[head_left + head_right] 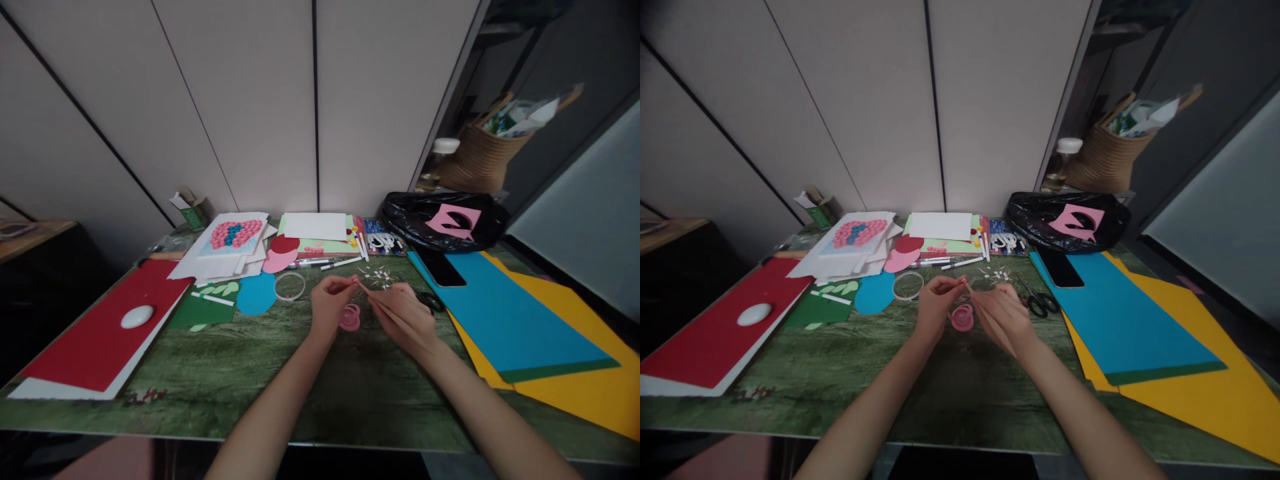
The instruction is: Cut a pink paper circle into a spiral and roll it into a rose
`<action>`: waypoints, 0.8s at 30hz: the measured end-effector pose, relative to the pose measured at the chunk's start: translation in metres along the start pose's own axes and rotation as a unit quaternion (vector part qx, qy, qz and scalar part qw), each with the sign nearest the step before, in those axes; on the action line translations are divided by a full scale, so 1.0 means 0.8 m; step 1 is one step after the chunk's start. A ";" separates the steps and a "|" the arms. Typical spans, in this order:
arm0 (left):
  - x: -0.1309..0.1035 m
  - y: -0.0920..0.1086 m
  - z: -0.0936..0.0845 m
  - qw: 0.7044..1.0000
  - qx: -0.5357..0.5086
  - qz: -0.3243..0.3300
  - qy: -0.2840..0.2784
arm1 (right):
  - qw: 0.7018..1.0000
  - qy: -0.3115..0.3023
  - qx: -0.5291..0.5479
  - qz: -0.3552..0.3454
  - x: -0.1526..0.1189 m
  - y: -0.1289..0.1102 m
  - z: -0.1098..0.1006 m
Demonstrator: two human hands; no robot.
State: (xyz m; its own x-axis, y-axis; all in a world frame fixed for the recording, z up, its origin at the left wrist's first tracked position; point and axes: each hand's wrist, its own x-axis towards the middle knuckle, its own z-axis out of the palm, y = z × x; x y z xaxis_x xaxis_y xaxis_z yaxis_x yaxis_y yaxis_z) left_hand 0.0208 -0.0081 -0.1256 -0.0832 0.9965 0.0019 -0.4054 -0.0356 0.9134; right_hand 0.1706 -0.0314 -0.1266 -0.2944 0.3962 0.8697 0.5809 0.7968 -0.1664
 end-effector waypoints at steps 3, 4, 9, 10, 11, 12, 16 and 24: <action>0.001 -0.001 0.000 1.000 0.000 0.002 0.002 | 1.000 0.000 -0.008 -0.001 -0.002 0.001 0.000; 0.001 -0.001 0.000 1.000 0.001 0.001 0.002 | 1.000 -0.001 -0.009 -0.002 -0.002 0.001 -0.001; 0.001 -0.001 0.000 1.000 0.006 0.001 0.003 | 1.000 -0.012 -0.013 0.000 0.004 -0.002 -0.006; 0.001 -0.001 0.000 1.000 0.007 0.002 0.002 | 1.000 -0.012 -0.015 0.002 0.005 -0.003 -0.007; 0.000 -0.001 0.000 1.000 0.009 0.002 0.001 | 1.000 -0.013 -0.016 0.004 0.006 -0.003 -0.007; 0.000 -0.001 0.000 1.000 0.011 0.002 0.000 | 1.000 -0.014 -0.019 0.004 0.006 -0.003 -0.008; -0.002 -0.003 -0.001 1.000 0.018 0.008 -0.008 | 0.999 -0.017 -0.037 0.000 0.006 -0.003 -0.010; -0.001 -0.008 -0.001 0.999 0.029 0.020 -0.010 | 0.997 -0.033 -0.067 0.013 0.011 -0.004 -0.009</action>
State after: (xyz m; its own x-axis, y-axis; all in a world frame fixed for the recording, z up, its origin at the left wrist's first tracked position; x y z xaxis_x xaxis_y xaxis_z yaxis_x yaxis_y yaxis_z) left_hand 0.0227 -0.0088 -0.1314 -0.0791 0.9958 0.0471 -0.3478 -0.0718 0.9348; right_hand 0.1716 -0.0343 -0.1150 -0.3255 0.4487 0.8323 0.6840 0.7195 -0.1204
